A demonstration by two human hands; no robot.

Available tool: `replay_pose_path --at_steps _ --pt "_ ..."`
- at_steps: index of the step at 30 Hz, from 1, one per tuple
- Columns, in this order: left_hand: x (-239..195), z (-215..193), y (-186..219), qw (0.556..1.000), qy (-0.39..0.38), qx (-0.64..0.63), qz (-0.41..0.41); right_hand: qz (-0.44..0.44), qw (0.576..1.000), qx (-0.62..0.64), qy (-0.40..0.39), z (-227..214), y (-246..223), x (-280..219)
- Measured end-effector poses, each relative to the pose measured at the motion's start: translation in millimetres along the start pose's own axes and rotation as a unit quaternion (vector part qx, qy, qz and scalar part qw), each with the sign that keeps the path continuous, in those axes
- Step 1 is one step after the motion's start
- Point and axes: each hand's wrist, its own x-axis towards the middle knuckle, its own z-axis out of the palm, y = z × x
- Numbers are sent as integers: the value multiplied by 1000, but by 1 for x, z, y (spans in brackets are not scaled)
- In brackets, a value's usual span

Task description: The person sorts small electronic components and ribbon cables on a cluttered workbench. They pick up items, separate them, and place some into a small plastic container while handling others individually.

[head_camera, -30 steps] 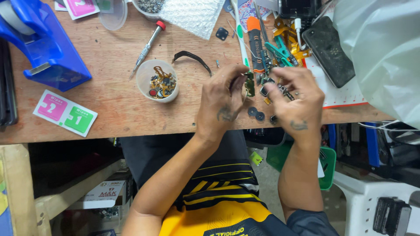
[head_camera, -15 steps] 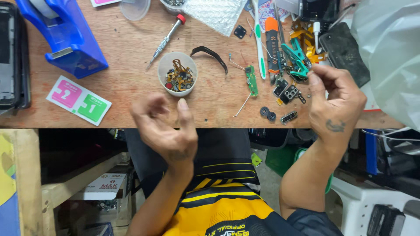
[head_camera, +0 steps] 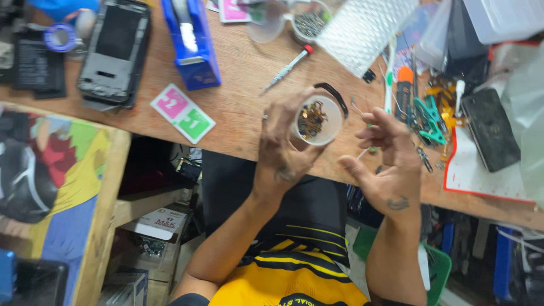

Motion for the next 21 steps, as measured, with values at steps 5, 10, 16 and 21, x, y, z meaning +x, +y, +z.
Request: replay_pose_path --at_steps 5,10,16,21 --pt "-1 -28 7 1000 23 17 7 -75 989 -118 -50 52 -32 36" --pt "9 -52 -2 996 89 26 -21 -97 971 -207 -76 84 -48 68" --pt "6 -50 -19 977 205 55 -17 -237 949 -207 -20 100 -57 150" --pt "2 -50 -34 974 217 71 -8 -244 955 -156 -59 164 -44 249"
